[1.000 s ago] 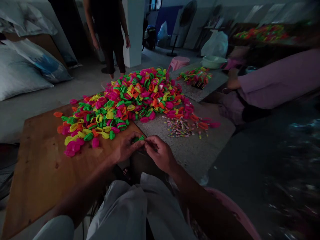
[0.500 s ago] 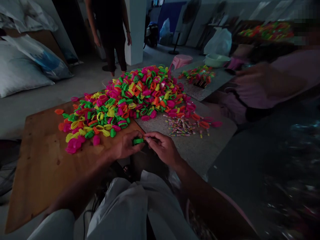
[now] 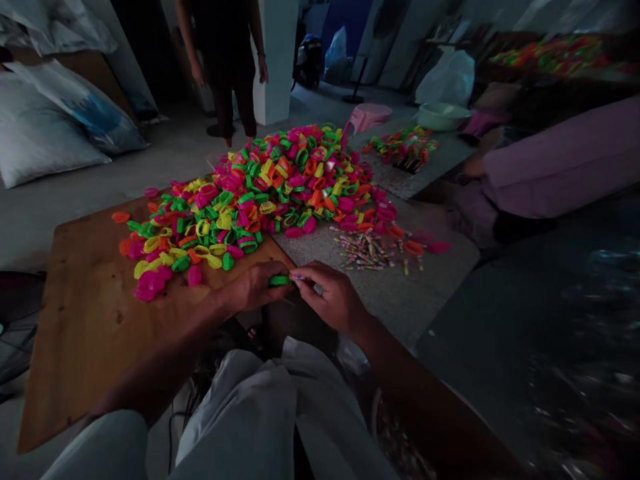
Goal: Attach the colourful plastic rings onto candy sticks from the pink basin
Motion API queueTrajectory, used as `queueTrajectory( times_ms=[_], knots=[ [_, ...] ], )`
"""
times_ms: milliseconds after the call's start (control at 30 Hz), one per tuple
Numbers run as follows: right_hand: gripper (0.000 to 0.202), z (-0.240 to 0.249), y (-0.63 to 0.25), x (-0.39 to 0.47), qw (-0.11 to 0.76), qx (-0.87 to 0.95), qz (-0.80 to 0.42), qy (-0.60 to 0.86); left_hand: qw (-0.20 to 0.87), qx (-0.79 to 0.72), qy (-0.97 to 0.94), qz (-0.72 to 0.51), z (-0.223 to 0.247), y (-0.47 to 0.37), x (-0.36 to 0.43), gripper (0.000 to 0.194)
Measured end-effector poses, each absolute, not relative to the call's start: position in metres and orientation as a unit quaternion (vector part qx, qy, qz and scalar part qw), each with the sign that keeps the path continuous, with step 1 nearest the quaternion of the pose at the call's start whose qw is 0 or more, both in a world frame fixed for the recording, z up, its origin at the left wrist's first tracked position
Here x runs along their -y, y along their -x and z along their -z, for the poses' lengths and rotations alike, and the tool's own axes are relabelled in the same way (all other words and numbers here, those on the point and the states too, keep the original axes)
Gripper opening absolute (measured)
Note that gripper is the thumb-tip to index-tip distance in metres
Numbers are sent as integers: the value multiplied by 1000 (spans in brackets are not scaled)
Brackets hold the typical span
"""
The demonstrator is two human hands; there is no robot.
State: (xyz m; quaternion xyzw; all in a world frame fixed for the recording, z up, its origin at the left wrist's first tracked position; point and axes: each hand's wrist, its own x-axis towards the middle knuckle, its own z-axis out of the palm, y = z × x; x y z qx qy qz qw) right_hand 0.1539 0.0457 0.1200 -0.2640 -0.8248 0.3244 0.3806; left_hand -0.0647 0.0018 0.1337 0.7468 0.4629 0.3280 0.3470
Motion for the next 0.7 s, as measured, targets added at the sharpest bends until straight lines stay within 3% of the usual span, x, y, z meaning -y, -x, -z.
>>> queueTrajectory(
  times_ms=[600,700],
  knots=[
    [20,-120,-160,-51,350,847,-316,245,326,-468,-760,-311,-132,64,-3,13],
    [19,-120,-162,-53,338,848,-336,233,331,-474,-747,-328,-128,63,-2,25]
  ],
)
